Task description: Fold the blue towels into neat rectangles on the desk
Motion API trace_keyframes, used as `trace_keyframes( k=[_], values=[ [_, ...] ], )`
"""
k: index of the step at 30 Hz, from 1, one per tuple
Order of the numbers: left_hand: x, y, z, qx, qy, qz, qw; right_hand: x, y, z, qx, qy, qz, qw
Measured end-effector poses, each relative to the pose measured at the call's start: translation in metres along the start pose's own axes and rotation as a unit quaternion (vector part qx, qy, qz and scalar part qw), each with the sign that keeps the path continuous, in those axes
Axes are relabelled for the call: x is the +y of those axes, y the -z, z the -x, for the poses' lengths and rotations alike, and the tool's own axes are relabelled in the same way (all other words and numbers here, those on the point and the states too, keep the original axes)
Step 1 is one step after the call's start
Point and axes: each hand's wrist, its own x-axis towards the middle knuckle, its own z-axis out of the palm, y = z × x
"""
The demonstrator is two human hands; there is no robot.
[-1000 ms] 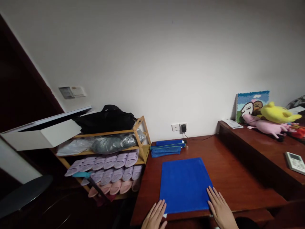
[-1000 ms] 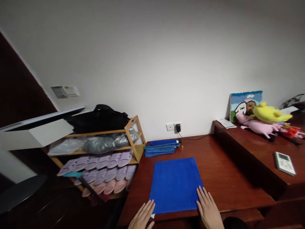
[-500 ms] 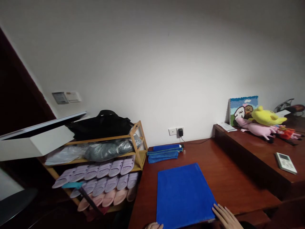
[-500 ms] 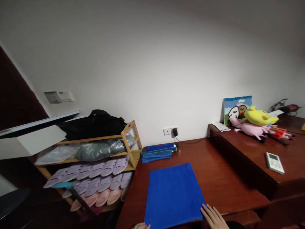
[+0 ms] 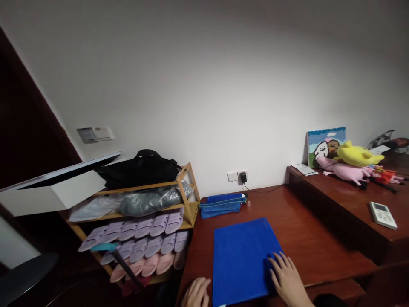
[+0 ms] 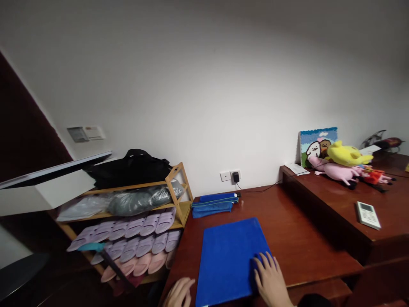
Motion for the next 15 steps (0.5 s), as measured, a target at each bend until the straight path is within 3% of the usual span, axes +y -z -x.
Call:
trace_keyframes(
  k=[4, 7, 10, 15],
  values=[
    [-0.020, 0.002, -0.051, -0.029, 0.109, -0.014, 0.994, -0.085, -0.006, -0.042, -0.080, -0.039, -0.025, 0.996],
    [-0.036, -0.009, -0.078, -0.057, 0.155, -0.033, 0.986, -0.108, -0.018, -0.054, -0.123, -0.056, -0.032, 0.990],
    [-0.049, -0.026, -0.091, -0.087, 0.167, -0.058, 0.981, -0.089, -0.033, -0.055, -0.118, -0.055, -0.031, 0.991],
    [-0.058, -0.050, -0.093, -0.091, 0.180, -0.090, 0.975, -0.009, -0.040, -0.062, -0.092, -0.079, 0.003, 0.993]
  ],
)
